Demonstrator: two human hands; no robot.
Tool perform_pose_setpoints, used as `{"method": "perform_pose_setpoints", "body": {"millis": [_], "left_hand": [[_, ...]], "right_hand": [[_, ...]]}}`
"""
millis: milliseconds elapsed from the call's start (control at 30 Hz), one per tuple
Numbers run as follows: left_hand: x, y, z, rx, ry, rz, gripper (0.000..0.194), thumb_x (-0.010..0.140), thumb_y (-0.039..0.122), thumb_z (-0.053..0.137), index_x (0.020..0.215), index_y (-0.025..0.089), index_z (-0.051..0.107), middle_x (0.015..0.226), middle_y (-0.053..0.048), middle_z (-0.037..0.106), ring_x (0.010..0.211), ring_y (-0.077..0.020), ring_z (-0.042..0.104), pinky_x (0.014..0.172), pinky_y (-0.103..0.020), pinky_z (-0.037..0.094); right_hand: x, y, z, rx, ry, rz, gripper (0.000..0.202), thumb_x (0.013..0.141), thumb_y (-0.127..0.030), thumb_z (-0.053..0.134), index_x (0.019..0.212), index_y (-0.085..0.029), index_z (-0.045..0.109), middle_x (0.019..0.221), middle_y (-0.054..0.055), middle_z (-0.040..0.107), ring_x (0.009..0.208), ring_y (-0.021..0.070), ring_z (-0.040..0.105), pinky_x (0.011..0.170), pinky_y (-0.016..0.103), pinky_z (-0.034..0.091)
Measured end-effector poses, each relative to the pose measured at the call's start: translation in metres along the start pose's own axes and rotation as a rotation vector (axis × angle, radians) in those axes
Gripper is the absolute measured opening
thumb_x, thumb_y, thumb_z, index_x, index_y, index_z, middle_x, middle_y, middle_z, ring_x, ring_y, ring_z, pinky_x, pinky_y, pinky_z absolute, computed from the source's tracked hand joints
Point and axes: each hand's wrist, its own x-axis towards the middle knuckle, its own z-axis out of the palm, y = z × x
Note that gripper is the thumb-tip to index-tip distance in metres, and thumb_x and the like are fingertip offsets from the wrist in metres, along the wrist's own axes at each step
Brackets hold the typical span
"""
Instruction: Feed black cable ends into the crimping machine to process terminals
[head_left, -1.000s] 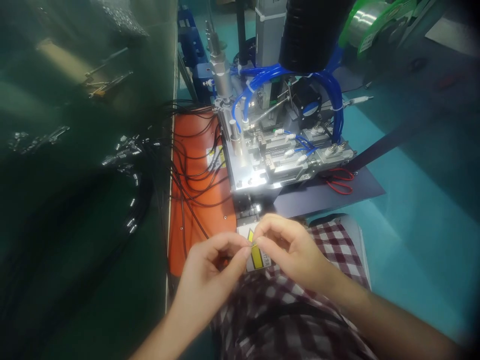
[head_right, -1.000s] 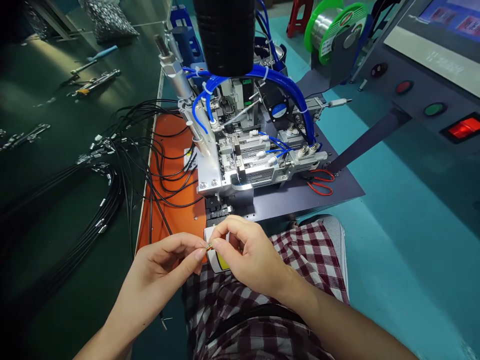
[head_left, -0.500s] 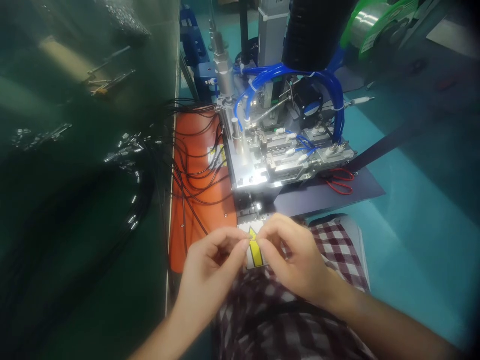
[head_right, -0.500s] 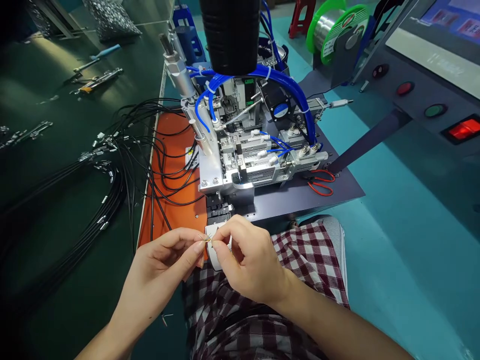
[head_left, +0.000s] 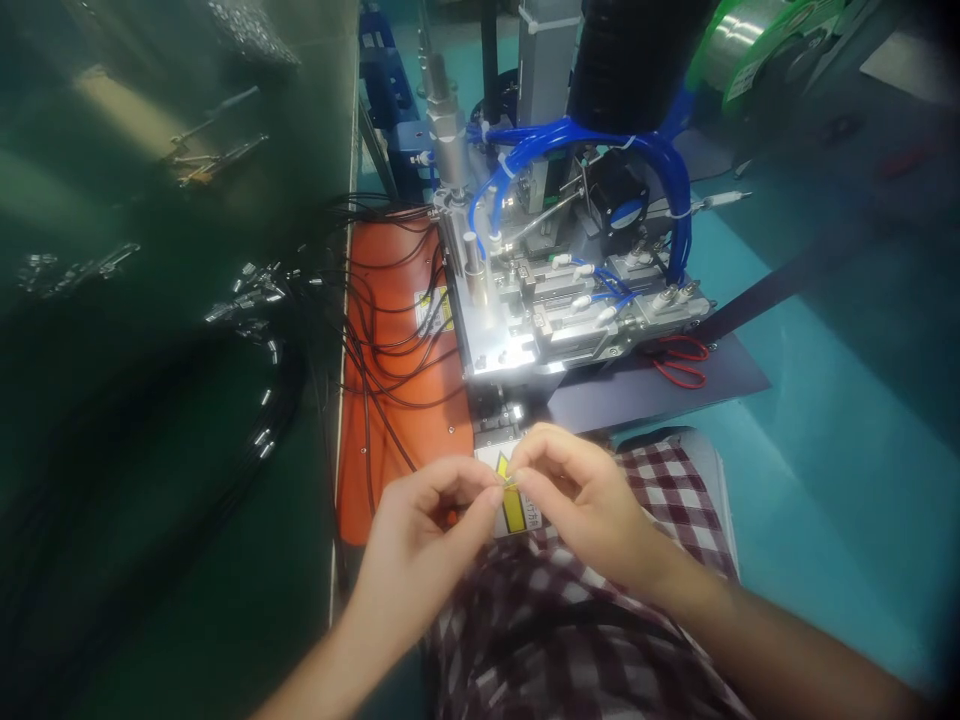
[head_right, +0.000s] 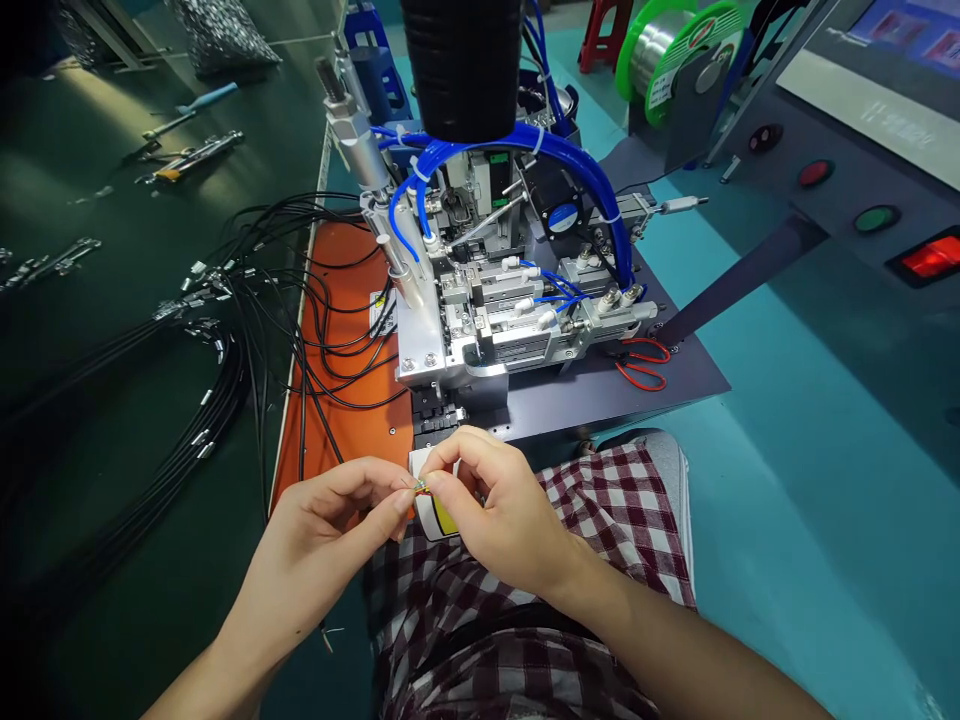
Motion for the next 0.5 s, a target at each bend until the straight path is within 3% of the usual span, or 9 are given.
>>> {"method": "perform_pose_setpoints", "body": {"millis": [133, 300, 500], "left_hand": [[0.0, -0.002, 0.0, -0.013, 0.04, -0.015, 0.015, 0.082, 0.029, 0.064, 0.075, 0.016, 0.066, 0.06, 0.002, 0.059, 0.055, -0.0083, 0.052, 0.052, -0.016, 0.041], [0.001, -0.003, 0.001, -0.04, 0.042, -0.016, 0.014, 0.082, 0.03, 0.065, 0.078, 0.017, 0.066, 0.061, 0.002, 0.06, 0.055, -0.0076, 0.051, 0.05, -0.015, 0.04], [0.0, -0.006, 0.002, -0.066, 0.065, -0.018, 0.017, 0.086, 0.033, 0.063, 0.079, 0.017, 0.065, 0.058, 0.003, 0.059, 0.05, -0.0059, 0.047, 0.046, -0.014, 0.037]], "right_hand": [[0.0, 0.001, 0.003, 0.11, 0.03, 0.109, 0.012, 0.09, -0.02, 0.052, 0.08, -0.017, 0.059, 0.07, -0.002, 0.054, 0.059, 0.0101, 0.046, 0.053, 0.023, 0.038], [0.0, 0.001, 0.009, 0.149, 0.057, 0.14, 0.004, 0.082, -0.019, 0.061, 0.079, -0.017, 0.061, 0.07, -0.002, 0.057, 0.055, 0.0089, 0.044, 0.05, 0.023, 0.036], [0.005, -0.003, 0.011, 0.247, 0.03, 0.237, 0.007, 0.08, -0.021, 0.061, 0.076, -0.016, 0.063, 0.075, 0.004, 0.062, 0.071, 0.0158, 0.057, 0.054, 0.025, 0.041]]}}
